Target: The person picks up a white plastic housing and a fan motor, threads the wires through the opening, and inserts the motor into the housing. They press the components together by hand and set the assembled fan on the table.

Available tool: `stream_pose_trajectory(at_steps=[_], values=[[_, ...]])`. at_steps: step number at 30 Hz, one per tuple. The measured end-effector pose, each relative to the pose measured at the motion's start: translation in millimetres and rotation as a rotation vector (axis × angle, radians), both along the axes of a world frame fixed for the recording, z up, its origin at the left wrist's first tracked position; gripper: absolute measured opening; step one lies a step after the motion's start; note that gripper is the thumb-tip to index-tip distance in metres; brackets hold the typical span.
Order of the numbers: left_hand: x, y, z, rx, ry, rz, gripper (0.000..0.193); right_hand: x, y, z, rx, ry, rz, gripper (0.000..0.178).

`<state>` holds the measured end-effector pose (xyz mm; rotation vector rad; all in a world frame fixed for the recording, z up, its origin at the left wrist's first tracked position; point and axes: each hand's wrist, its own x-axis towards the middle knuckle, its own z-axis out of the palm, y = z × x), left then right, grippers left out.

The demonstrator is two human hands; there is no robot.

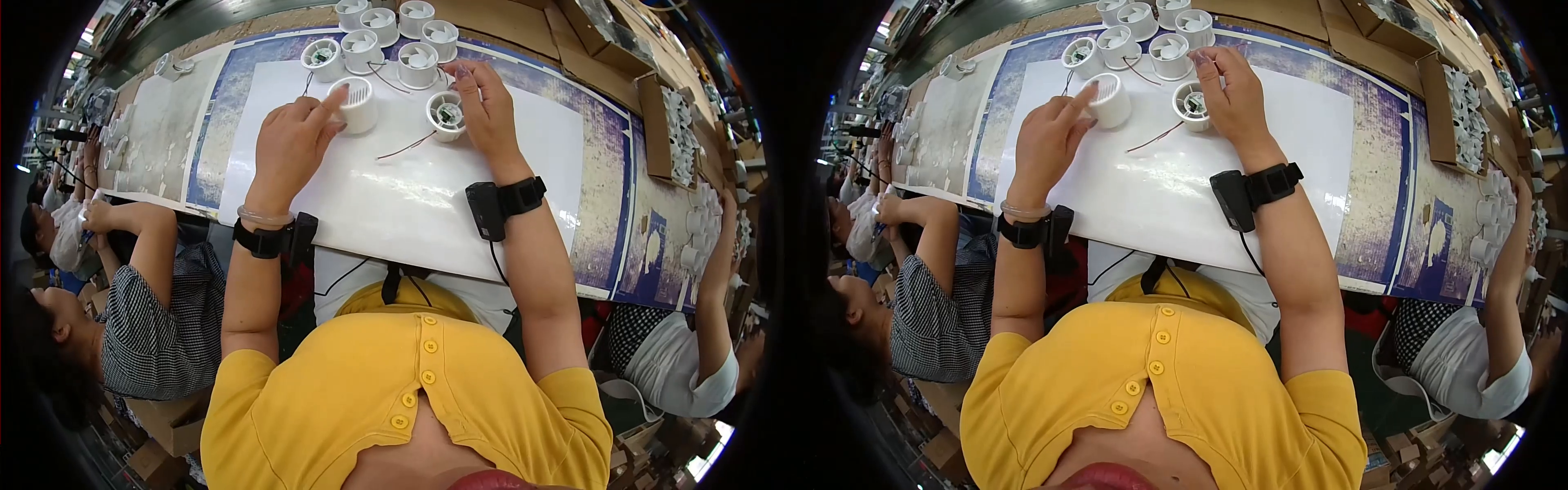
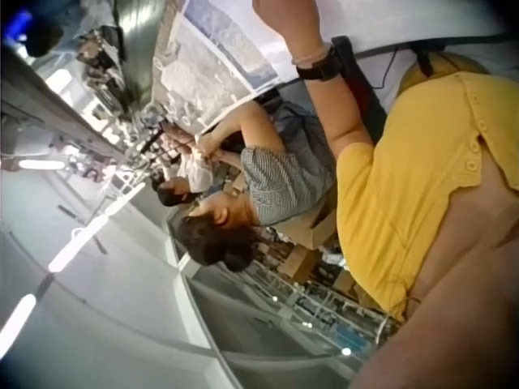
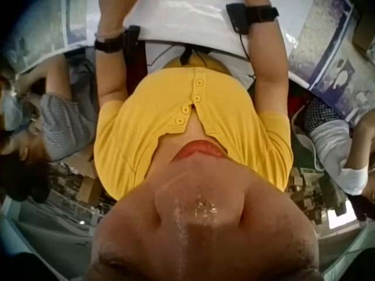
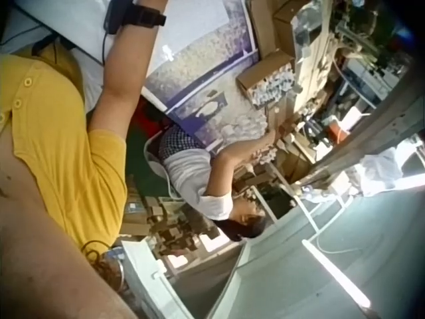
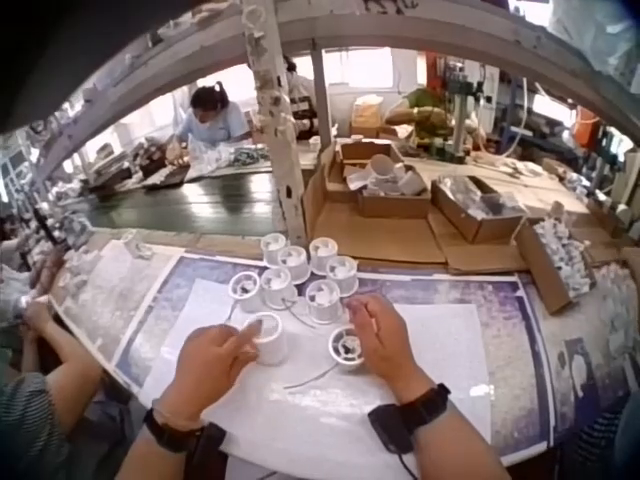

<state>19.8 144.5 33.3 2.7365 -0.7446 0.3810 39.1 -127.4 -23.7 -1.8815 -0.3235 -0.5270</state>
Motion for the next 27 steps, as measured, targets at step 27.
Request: stream_pose_trajectory(at_steps=[27], values=[[43.2,-49.1,-40.8,-1.555,0.926,-0.52,0.068,-24.1,-28.8,49.0,0.145,0.132,0.195,0.055]])
